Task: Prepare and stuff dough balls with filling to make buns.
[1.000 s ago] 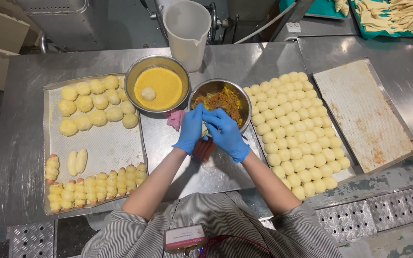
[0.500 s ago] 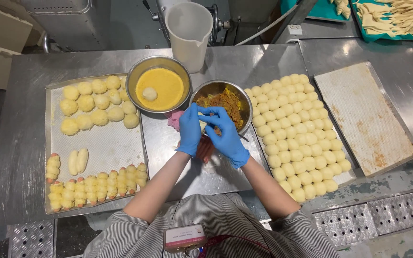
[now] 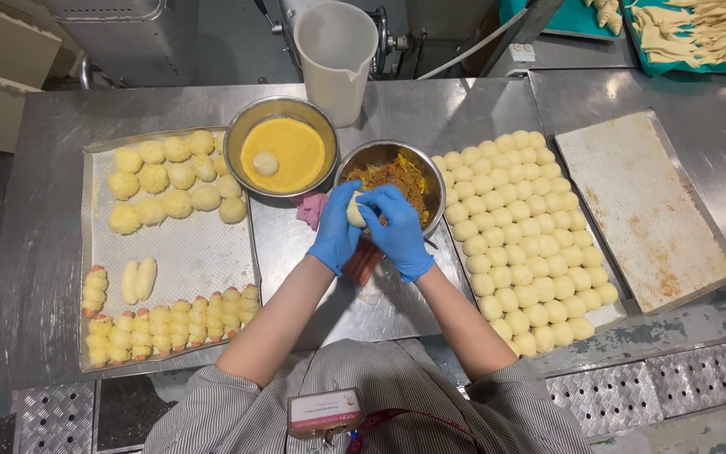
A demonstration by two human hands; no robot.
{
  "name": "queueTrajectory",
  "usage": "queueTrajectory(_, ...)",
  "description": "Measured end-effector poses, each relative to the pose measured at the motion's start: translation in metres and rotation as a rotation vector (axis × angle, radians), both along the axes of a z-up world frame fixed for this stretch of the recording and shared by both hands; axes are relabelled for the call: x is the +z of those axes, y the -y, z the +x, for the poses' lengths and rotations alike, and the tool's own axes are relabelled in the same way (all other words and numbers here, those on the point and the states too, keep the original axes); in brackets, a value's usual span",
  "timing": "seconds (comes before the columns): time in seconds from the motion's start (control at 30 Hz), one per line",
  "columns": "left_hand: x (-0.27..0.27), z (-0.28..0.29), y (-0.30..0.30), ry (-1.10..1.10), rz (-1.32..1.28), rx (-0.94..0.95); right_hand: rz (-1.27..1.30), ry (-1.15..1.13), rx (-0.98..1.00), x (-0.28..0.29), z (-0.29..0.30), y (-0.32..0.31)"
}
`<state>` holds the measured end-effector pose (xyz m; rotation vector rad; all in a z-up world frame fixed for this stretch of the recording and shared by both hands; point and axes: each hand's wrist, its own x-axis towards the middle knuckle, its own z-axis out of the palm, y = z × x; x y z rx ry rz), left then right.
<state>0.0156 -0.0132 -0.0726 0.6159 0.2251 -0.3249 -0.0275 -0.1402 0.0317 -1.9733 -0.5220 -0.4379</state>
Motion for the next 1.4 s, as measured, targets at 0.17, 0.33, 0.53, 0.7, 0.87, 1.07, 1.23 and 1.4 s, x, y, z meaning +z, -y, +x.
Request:
queueTrajectory(0.17, 0.003, 0.004, 0.012, -0.024, 0.017, 0.266, -0.281, 0.206, -0.134, -0.012, 0.0, -0.008)
queueTrajectory(0.33, 0.001, 0.01, 0.006, 0.044, -0.076, 0.322, -0.265, 0.235, 0.022, 0.012, -0.013, -0.014)
queueTrajectory(0.53, 0.025, 0.002, -0.001, 0.12, -0.221, 0.326, 0.024, 0.024, 0.086, 0.031, -0.016, -0.017)
queueTrajectory(0.7, 0.048, -0.008, -0.004, 0.146, -0.189, 0.324, -0.249, 0.039, 0.028, 0.016, -0.022, -0.017)
queueTrajectory(0.87, 0.057, -0.022, -0.017, 0.233, -0.268, 0.218, -0.154, 0.26, 0.093, 0.005, 0.013, 0.009)
queueTrajectory(1.07, 0.02, -0.021, -0.03, 0.103, -0.359, 0.187, -0.341, 0.483, 0.2, 0.014, 0.031, 0.004)
queueTrajectory(1.23, -0.012, -0.022, -0.024, 0.145, -0.356, 0.172, -0.333, 0.202, 0.022, -0.018, 0.037, -0.038)
queueTrajectory(1.4, -0.04, -0.002, -0.029, -0.02, -0.249, 0.138, -0.408, 0.122, 0.0, -0.035, 0.057, -0.055)
